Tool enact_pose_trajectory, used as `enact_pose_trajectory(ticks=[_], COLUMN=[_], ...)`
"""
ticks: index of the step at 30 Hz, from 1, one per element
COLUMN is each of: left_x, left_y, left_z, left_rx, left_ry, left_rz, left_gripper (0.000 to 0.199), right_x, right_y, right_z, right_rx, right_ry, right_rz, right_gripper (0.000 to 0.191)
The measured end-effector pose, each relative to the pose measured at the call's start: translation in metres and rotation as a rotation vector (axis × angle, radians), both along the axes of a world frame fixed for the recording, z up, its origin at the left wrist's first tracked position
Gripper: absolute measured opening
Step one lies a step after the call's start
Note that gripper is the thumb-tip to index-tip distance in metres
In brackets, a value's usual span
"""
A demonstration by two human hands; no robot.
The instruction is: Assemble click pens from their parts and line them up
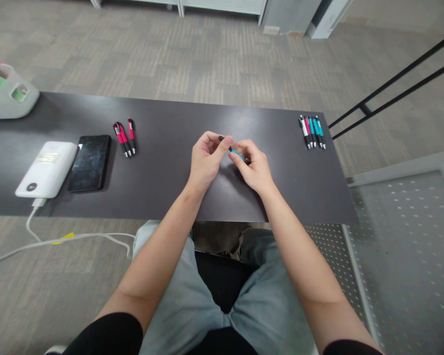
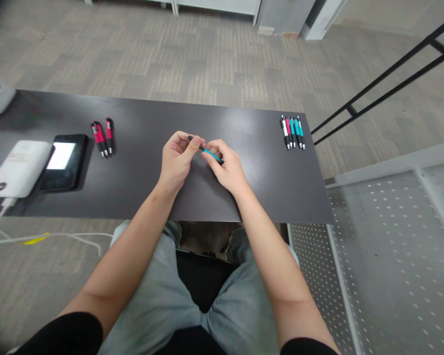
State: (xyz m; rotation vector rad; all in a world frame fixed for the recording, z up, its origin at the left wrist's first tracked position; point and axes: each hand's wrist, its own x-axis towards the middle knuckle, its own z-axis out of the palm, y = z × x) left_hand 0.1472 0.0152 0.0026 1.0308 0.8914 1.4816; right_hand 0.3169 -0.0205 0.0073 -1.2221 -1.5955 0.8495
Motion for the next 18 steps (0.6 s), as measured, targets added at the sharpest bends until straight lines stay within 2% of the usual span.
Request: enact_pose_trajectory(ticks=[5,12,18], left_x=[-0.004,-0.014,-0.035], left_y=[0.002,0.007,0.016], left_z=[0.002,-0.003,-0.004], left_rx=[0.002,0.058,0.097], left_ry=[-0.001,0.018,0.059], left_rz=[0.047,0.103,0.149], left_gripper=[0.064,0.058,0.053], right_x=[0.001,0.007,0.009], right_y=[-0.002,0.000,0.002], right_z=[-0.002,-0.001,-0.004], right_rx=[0.045,0.017,0.019], right_ry=[0.023,-0.082,-0.090], right_rz=[0.000,-0.088,-0.138], right_gripper=[0.048,0.051,0.047])
